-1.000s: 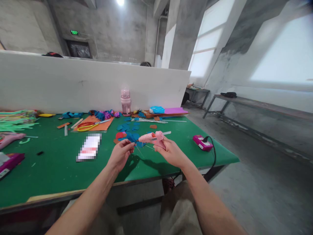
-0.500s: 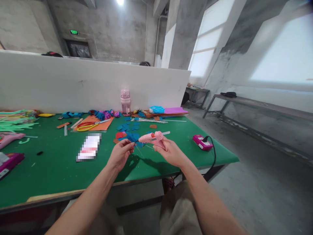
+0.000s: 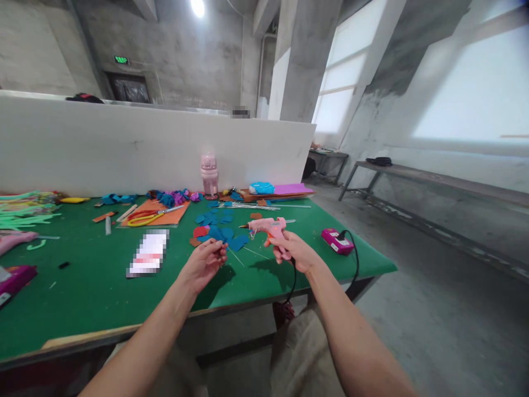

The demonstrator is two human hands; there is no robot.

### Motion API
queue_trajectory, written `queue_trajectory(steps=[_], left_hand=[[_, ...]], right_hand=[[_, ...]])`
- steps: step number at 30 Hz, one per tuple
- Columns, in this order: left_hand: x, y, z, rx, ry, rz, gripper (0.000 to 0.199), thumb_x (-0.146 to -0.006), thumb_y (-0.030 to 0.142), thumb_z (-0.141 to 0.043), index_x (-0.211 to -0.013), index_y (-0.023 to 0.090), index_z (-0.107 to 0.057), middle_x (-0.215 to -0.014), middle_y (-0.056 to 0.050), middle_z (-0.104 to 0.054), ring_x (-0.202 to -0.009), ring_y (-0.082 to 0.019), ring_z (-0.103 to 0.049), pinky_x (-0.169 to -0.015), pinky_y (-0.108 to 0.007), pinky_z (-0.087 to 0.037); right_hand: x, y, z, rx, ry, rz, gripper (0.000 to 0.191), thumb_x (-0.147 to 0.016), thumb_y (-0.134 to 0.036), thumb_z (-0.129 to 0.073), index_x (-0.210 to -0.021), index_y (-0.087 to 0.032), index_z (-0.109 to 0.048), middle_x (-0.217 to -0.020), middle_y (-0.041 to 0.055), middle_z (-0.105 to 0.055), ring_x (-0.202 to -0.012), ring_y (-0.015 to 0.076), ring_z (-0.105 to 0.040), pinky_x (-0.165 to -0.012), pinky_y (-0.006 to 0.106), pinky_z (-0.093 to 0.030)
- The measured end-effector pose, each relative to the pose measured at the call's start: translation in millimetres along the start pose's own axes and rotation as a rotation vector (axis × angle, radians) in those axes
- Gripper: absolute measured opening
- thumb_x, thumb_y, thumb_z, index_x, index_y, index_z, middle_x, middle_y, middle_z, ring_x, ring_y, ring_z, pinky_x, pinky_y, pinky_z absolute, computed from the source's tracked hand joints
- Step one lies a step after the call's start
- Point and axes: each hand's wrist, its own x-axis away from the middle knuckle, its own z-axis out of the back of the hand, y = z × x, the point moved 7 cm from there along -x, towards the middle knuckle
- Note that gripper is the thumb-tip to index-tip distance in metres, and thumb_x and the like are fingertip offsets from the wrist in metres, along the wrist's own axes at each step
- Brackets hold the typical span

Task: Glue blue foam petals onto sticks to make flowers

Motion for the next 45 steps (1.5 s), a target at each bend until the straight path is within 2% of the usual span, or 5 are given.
queue_trajectory(steps=[13,31,35,38,45], left_hand=[[4,6,-3.9,-0.033,0.010,-0.020,0.010,-0.068,0.008,-0.064,-0.067,0.014,-0.056,-0.070,-0.005,-0.064,-0.058,-0.010,-0.057,-0.052,-0.021,-0.048],[4,5,-2.9,-0.081,-0.002,-0.018,0.013,-0.066,0.011,-0.067,-0.070,0.014,-0.056,-0.071,-0.004,-0.064,-0.058,-0.009,-0.058,-0.054,-0.021,-0.048],[3,2,-2.5,-0.084,-0.027,-0.014,0.015,-0.066,0.013,-0.069,-0.072,0.014,-0.055,-0.071,-0.004,-0.064,-0.059,-0.009,-0.058,-0.055,-0.021,-0.047],[2,1,-3.7,-0.082,-0.038,-0.015,0.016,-0.065,0.014,-0.070,-0.070,0.014,-0.055,-0.070,-0.003,-0.063,-0.058,-0.009,-0.057,-0.054,-0.020,-0.046],[1,2,-4.2,-0.112,-0.019,-0.074,0.018,-0.061,0.014,-0.073,-0.067,0.013,-0.056,-0.062,0.001,-0.058,-0.056,-0.007,-0.054,-0.054,-0.018,-0.043]], right_hand=[[-25,45,72,0.365,0.291,-0.227,0.054,-0.064,-0.066,-0.055,-0.061,-0.013,-0.055,-0.050,-0.0014,-0.048,-0.040,0.0051,-0.034,-0.036,0.019,-0.023],[-10,18,91,1.058,0.532,-0.377,0.048,-0.070,-0.061,-0.051,-0.055,-0.016,-0.057,-0.062,0.0143,-0.063,-0.076,0.0290,-0.061,-0.065,0.033,-0.040],[3,-7,61,0.929,0.622,-0.140,0.045,-0.078,-0.058,-0.041,-0.075,-0.017,-0.059,-0.068,0.0086,-0.065,-0.069,0.0209,-0.060,-0.061,0.029,-0.041],[-2,-8,9,0.337,0.402,0.126,0.036,-0.077,-0.051,-0.046,-0.081,-0.018,-0.061,-0.084,0.0060,-0.066,-0.068,0.0136,-0.059,-0.060,0.024,-0.044],[-15,7,-72,-0.095,0.161,0.066,0.025,-0.069,-0.032,-0.058,-0.085,-0.016,-0.067,-0.082,0.0055,-0.068,-0.082,0.0162,-0.061,-0.075,0.027,-0.044]])
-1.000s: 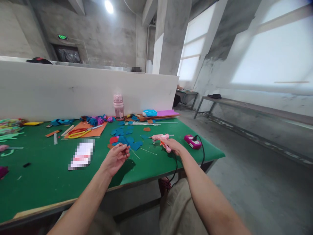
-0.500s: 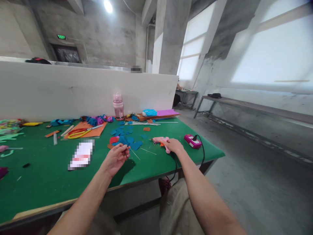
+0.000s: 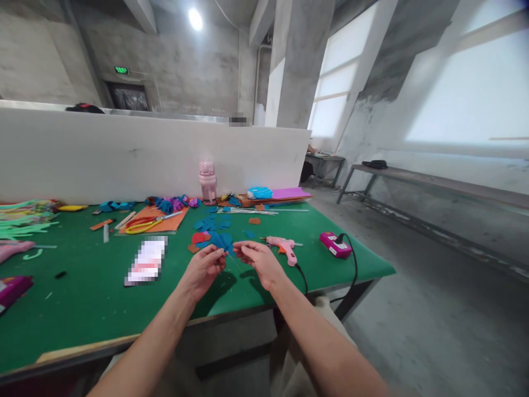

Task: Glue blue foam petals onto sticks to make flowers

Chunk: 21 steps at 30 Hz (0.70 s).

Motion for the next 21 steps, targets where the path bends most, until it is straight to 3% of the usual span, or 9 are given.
queue_trajectory(steps=[5,13,21], left_hand=[[-0.5,-0.2,-1.9,-0.011,-0.016,-0.029,0.019,-0.058,0.014,-0.074,-0.067,0.013,-0.058,-0.061,0.001,-0.058,-0.056,-0.007,-0.054,-0.054,-0.018,-0.042],[1.3,2.9,-5.7,-0.053,-0.005,-0.068,0.018,-0.058,0.016,-0.074,-0.064,0.013,-0.057,-0.058,0.002,-0.056,-0.055,-0.007,-0.052,-0.053,-0.019,-0.038],[0.8,3.7,-4.4,-0.081,-0.008,-0.098,0.017,-0.057,0.017,-0.075,-0.064,0.013,-0.059,-0.058,0.002,-0.055,-0.056,-0.007,-0.050,-0.054,-0.020,-0.038]], right_hand=[[-0.4,-6.4,-7.0,0.070,0.059,0.097,0.020,-0.065,-0.026,-0.060,-0.080,-0.016,-0.068,-0.078,0.0039,-0.069,-0.081,0.0172,-0.062,-0.079,0.029,-0.044],[-2.6,-5.2,-4.6,0.225,0.146,0.172,0.014,-0.066,-0.026,-0.060,-0.075,-0.016,-0.066,-0.073,0.0030,-0.068,-0.069,0.0162,-0.061,-0.068,0.027,-0.047],[-1.6,-6.9,-5.0,0.314,0.172,0.220,0.015,-0.068,-0.028,-0.059,-0.075,-0.017,-0.066,-0.073,0.0033,-0.068,-0.068,0.0169,-0.061,-0.067,0.028,-0.048]])
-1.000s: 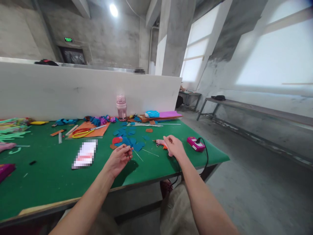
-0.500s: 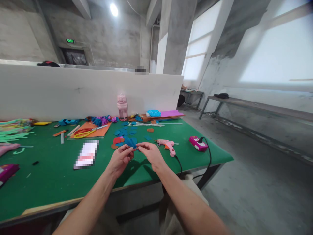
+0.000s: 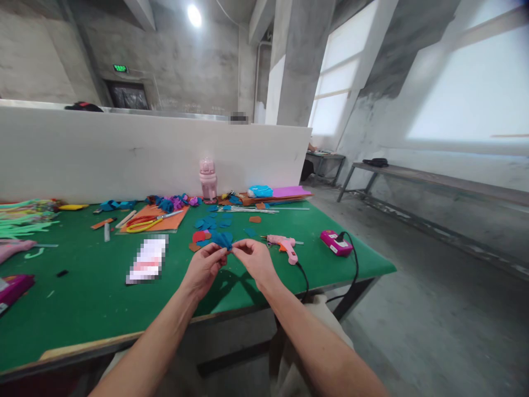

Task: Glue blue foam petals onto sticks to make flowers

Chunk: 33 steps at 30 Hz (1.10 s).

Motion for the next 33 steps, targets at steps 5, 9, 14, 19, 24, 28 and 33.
queue_trajectory(steps=[5,9,14,19,24,28,33], left_hand=[[0,0,0.0,-0.014,-0.001,-0.007,0.016,-0.057,0.017,-0.074,-0.065,0.013,-0.061,-0.059,0.001,-0.055,-0.056,-0.008,-0.050,-0.054,-0.020,-0.039],[0,0,-0.8,-0.007,-0.010,-0.008,0.015,-0.059,0.016,-0.073,-0.066,0.013,-0.061,-0.059,0.002,-0.055,-0.056,-0.007,-0.050,-0.054,-0.019,-0.038],[-1,0,0.1,-0.010,-0.018,-0.016,0.013,-0.060,0.016,-0.072,-0.066,0.013,-0.061,-0.059,0.001,-0.055,-0.057,-0.008,-0.050,-0.055,-0.019,-0.038],[-1,-1,1.2,-0.026,-0.022,-0.025,0.014,-0.060,0.018,-0.073,-0.066,0.013,-0.061,-0.060,0.001,-0.056,-0.058,-0.008,-0.050,-0.056,-0.020,-0.038],[-2,0,1.5,-0.040,-0.017,-0.036,0.016,-0.060,0.020,-0.073,-0.065,0.013,-0.060,-0.058,0.002,-0.055,-0.057,-0.008,-0.049,-0.057,-0.020,-0.037],[-1,1,1.9,-0.062,-0.017,-0.041,0.018,-0.060,0.022,-0.073,-0.065,0.013,-0.058,-0.058,0.002,-0.055,-0.057,-0.008,-0.049,-0.056,-0.020,-0.038],[0,0,3.9,-0.078,0.023,-0.027,0.020,-0.059,0.022,-0.075,-0.065,0.013,-0.058,-0.059,0.003,-0.056,-0.056,-0.008,-0.052,-0.056,-0.020,-0.039]], right_hand=[[1,-5,0,0.078,0.010,0.049,0.015,-0.068,-0.028,-0.059,-0.077,-0.018,-0.066,-0.074,0.0039,-0.068,-0.069,0.0176,-0.061,-0.067,0.028,-0.049],[3,-13,1,0.167,0.033,0.101,0.012,-0.069,-0.025,-0.059,-0.076,-0.018,-0.066,-0.075,0.0039,-0.069,-0.070,0.0176,-0.062,-0.070,0.030,-0.048],[7,-22,0,0.220,0.044,0.141,0.011,-0.071,-0.023,-0.057,-0.077,-0.019,-0.065,-0.078,0.0033,-0.069,-0.073,0.0175,-0.063,-0.073,0.030,-0.048],[10,-28,1,0.252,0.054,0.163,0.011,-0.071,-0.021,-0.056,-0.077,-0.019,-0.065,-0.077,0.0030,-0.069,-0.073,0.0164,-0.063,-0.074,0.028,-0.047],[14,-34,0,0.298,0.070,0.225,0.012,-0.072,-0.019,-0.054,-0.078,-0.019,-0.065,-0.078,0.0019,-0.069,-0.075,0.0158,-0.062,-0.074,0.028,-0.047],[16,-36,0,0.342,0.084,0.286,0.014,-0.073,-0.016,-0.053,-0.080,-0.018,-0.065,-0.081,0.0021,-0.068,-0.078,0.0163,-0.061,-0.076,0.029,-0.046],[19,-38,-2,0.396,0.083,0.368,0.018,-0.075,-0.013,-0.049,-0.083,-0.020,-0.065,-0.084,0.0027,-0.067,-0.081,0.0172,-0.059,-0.078,0.030,-0.044]])
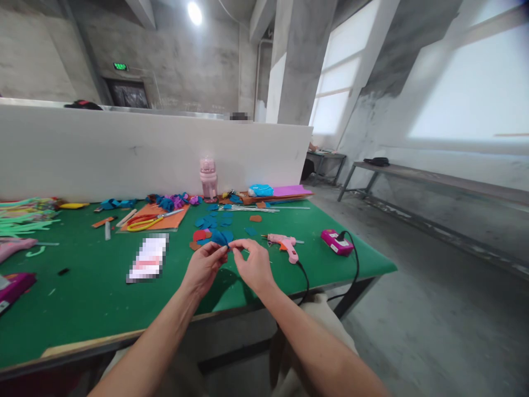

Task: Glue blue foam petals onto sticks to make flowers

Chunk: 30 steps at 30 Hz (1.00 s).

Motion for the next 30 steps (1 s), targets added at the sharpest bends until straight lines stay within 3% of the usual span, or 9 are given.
queue_trajectory(steps=[13,17,19,21,23,25,27,30], left_hand=[[1,0,-0.4,0.056,0.034,0.013,0.023,-0.054,0.021,-0.077,-0.063,0.013,-0.058,-0.058,0.004,-0.056,-0.054,-0.007,-0.054,-0.056,-0.019,-0.041],[0,-1,1.1,0.089,0.051,0.042,0.024,-0.054,0.020,-0.078,-0.064,0.013,-0.057,-0.059,0.003,-0.057,-0.055,-0.007,-0.054,-0.057,-0.019,-0.042],[0,-2,1.6,0.103,0.049,0.059,0.024,-0.054,0.021,-0.077,-0.064,0.013,-0.057,-0.058,0.003,-0.056,-0.055,-0.007,-0.053,-0.057,-0.019,-0.041],[0,-3,0.5,0.090,0.016,0.070,0.023,-0.057,0.022,-0.076,-0.064,0.013,-0.056,-0.058,0.003,-0.056,-0.054,-0.007,-0.052,-0.056,-0.019,-0.041],[1,-3,-1.7,0.063,-0.033,0.068,0.021,-0.060,0.023,-0.074,-0.065,0.014,-0.056,-0.058,0.003,-0.056,-0.054,-0.007,-0.051,-0.055,-0.019,-0.040],[1,-3,-3.2,0.035,-0.065,0.066,0.019,-0.061,0.023,-0.073,-0.065,0.014,-0.057,-0.058,0.003,-0.056,-0.055,-0.007,-0.050,-0.056,-0.020,-0.040],[2,-3,-4.4,0.002,-0.078,0.059,0.018,-0.061,0.022,-0.074,-0.065,0.014,-0.058,-0.059,0.002,-0.056,-0.055,-0.007,-0.050,-0.055,-0.020,-0.039],[4,-2,-7.2,-0.057,-0.097,0.042,0.018,-0.059,0.022,-0.074,-0.066,0.013,-0.059,-0.060,0.002,-0.056,-0.054,-0.007,-0.049,-0.054,-0.020,-0.038]], right_hand=[[4,-4,-2,0.030,-0.029,0.078,0.034,-0.073,-0.004,-0.040,-0.093,-0.020,-0.063,-0.089,0.0043,-0.063,-0.088,0.0182,-0.055,-0.081,0.031,-0.041],[1,-5,0,-0.083,-0.040,0.088,0.032,-0.076,-0.006,-0.039,-0.091,-0.020,-0.064,-0.092,0.0047,-0.063,-0.090,0.0178,-0.055,-0.083,0.031,-0.040],[-3,5,1,-0.245,-0.040,-0.008,0.026,-0.078,-0.012,-0.042,-0.087,-0.020,-0.064,-0.090,0.0043,-0.064,-0.088,0.0171,-0.056,-0.080,0.030,-0.041],[-7,22,-2,-0.468,-0.049,-0.211,0.016,-0.077,-0.020,-0.049,-0.082,-0.019,-0.064,-0.084,0.0031,-0.064,-0.082,0.0159,-0.057,-0.076,0.029,-0.043],[-5,39,-12,-0.705,-0.126,-0.446,0.011,-0.070,-0.026,-0.059,-0.078,-0.018,-0.062,-0.077,0.0015,-0.064,-0.074,0.0142,-0.058,-0.072,0.028,-0.043],[1,45,-24,-0.895,-0.250,-0.615,0.020,-0.063,-0.030,-0.068,-0.076,-0.017,-0.060,-0.071,0.0001,-0.063,-0.068,0.0123,-0.058,-0.071,0.028,-0.043],[5,44,-30,-0.997,-0.323,-0.683,0.028,-0.058,-0.032,-0.073,-0.075,-0.017,-0.058,-0.067,-0.0018,-0.061,-0.064,0.0102,-0.057,-0.069,0.026,-0.043],[6,41,-30,-1.018,-0.331,-0.678,0.032,-0.054,-0.033,-0.076,-0.072,-0.016,-0.056,-0.062,-0.0042,-0.059,-0.060,0.0082,-0.055,-0.065,0.023,-0.042]])
